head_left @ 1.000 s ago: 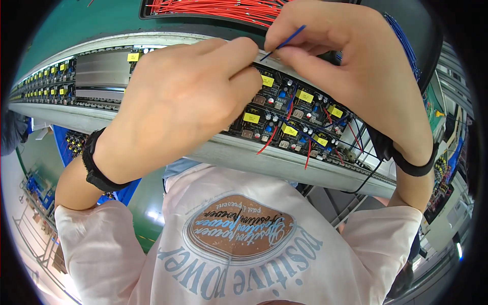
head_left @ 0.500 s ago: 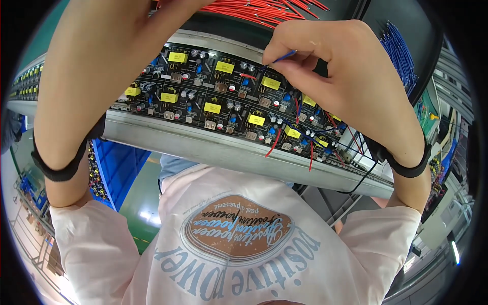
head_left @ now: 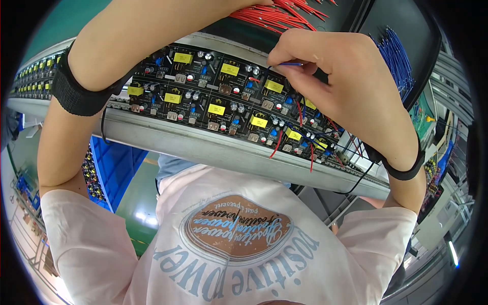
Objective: The person picks up red and blue wires from trays and inserts them into circuit boards on an assembly line. After populating the boards, the person pushes the row of boards along the track to reach new ones.
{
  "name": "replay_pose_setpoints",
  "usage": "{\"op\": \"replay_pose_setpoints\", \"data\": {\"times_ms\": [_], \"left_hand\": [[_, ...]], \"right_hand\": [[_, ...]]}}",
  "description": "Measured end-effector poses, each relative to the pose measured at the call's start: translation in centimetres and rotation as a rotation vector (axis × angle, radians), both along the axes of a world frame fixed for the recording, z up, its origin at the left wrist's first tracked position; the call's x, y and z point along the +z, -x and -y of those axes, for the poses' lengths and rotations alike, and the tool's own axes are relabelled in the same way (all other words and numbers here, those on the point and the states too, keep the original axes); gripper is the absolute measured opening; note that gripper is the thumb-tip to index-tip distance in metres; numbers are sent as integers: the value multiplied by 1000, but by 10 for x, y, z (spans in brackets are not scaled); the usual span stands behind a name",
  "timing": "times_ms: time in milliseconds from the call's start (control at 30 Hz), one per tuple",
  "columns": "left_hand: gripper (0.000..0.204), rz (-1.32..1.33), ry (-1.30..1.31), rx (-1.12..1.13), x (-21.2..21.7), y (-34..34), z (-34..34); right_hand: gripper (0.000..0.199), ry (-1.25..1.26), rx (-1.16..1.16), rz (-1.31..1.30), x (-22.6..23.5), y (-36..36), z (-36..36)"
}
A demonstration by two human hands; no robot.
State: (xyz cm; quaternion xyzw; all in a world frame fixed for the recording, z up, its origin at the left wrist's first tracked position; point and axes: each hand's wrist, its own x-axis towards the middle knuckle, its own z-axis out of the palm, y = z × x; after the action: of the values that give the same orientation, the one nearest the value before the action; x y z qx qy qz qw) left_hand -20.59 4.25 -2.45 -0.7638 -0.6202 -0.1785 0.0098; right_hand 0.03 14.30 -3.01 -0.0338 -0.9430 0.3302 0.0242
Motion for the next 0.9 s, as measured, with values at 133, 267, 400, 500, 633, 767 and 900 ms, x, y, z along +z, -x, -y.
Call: {"op": "replay_pose_setpoints", "data": {"times_ms": [133, 267, 400, 500, 633, 767, 900], "left_hand": [[16, -27, 15, -9, -1, -3, -5], [12, -57, -31, -20, 3, -4, -2], [11, -50, -60, 1, 6, -6, -2], [10, -33, -69, -3, 8, -9, -2], [10, 29, -109, 14, 6, -12, -1], [11, 7, -204, -3, 8, -12, -5], [11, -22, -258, -19, 6, -6, 9]], "right_hand": [[17, -14, -17, 24, -1, -3, -2], [17, -4, -23, 21, -1, -3, -1], [16, 22, -22, 12, -2, -2, -1], [16, 7, -22, 6, -2, -1, 0], [17, -5, -22, 10, -3, -2, -1], [16, 4, -30, -11, -5, -4, 0], [15, -177, 87, -23, 1, -5, -2]]}}
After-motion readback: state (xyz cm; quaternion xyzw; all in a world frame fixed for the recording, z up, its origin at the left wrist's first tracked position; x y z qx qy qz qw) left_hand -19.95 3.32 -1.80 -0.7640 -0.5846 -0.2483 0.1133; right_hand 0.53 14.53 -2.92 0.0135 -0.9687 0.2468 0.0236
